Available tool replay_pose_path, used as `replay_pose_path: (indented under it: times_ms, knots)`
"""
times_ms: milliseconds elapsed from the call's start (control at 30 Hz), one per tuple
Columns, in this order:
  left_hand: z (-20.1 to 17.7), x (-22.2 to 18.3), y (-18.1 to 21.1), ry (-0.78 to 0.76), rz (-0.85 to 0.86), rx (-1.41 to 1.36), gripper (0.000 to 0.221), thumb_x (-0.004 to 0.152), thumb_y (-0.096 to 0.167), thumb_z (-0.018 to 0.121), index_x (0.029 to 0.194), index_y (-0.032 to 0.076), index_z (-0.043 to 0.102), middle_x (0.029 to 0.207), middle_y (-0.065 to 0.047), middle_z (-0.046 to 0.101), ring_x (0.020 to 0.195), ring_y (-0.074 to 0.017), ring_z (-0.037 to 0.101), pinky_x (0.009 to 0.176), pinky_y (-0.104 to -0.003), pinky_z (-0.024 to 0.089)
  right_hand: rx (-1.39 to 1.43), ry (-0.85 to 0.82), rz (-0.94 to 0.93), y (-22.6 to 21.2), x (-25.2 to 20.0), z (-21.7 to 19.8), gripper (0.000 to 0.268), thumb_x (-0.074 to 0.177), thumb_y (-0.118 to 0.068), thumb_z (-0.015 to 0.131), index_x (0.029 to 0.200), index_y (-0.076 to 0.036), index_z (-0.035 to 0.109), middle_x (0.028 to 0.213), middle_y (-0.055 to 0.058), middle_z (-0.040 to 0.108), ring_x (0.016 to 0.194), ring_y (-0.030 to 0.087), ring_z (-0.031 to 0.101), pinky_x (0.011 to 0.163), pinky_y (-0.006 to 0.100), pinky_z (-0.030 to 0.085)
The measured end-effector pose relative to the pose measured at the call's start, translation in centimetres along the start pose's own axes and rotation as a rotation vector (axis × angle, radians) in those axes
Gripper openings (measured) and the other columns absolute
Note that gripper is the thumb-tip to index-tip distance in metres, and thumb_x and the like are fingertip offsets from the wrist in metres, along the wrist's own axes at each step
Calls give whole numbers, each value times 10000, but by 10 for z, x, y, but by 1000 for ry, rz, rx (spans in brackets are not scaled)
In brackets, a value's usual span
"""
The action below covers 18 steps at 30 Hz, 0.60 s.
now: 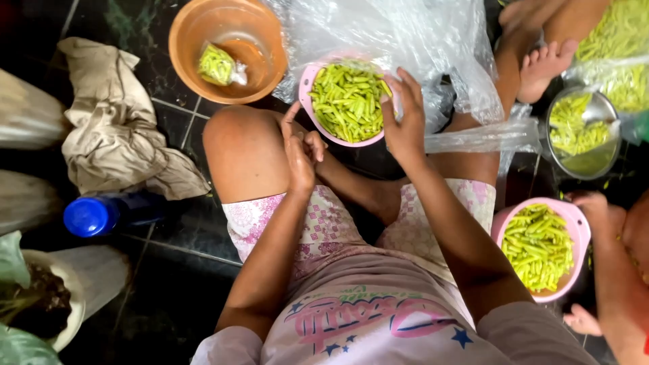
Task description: Sorting and packing green chilies into plastic bags using a small bowl for portioning
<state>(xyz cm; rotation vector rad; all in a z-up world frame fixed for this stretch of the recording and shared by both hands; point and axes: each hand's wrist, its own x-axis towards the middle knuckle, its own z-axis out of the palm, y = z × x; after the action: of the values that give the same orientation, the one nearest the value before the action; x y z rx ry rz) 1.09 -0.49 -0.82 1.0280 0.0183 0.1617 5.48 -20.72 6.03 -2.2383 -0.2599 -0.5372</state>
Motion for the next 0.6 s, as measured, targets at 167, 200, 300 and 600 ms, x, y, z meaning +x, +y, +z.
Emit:
replay_pose_path:
  times_ms: [167, 200, 300, 600]
  knots:
    - [1, 0, -3, 20, 46, -45, 610, 1013, 187, 281, 1614, 85, 242, 497, -1, 406, 420, -118, 402, 489, -207, 485, 129, -158, -108, -63, 2, 30, 287, 1018, -34, 643, 1277, -133, 715, 1300, 87, 634, 1276, 321, 613, 1096, 458, 462]
    - [2, -1, -2, 18, 48, -51, 613, 1014, 179, 280, 1616, 74, 232, 497, 0, 411, 421, -118, 399, 504, -219, 522, 181, -191, -151, -75, 3, 36, 274, 1017, 7, 618, 1245, -98, 729, 1229, 93, 678, 1189, 318, 672, 1019, 435, 529]
    - [-1, -2, -3, -6, 52, -75, 626, 1005, 200, 281, 1615, 71, 221, 495, -12, 429, 420, -130, 416, 486, -207, 466, 226, -231, -154, -76, 17, 58, 250, 998, 9, 629, 1198, -89, 743, 1129, 108, 722, 1091, 323, 714, 907, 412, 586]
    - [0, -3, 0, 28, 90, -181, 640, 1071, 314, 249, 1632, 40, 108, 525, 3, 454, 448, -113, 447, 659, -295, 611, 161, -569, -129, -31, 93, 197, 250, 956, -58, 673, 1177, -127, 769, 1038, 115, 754, 1003, 323, 728, 812, 409, 625]
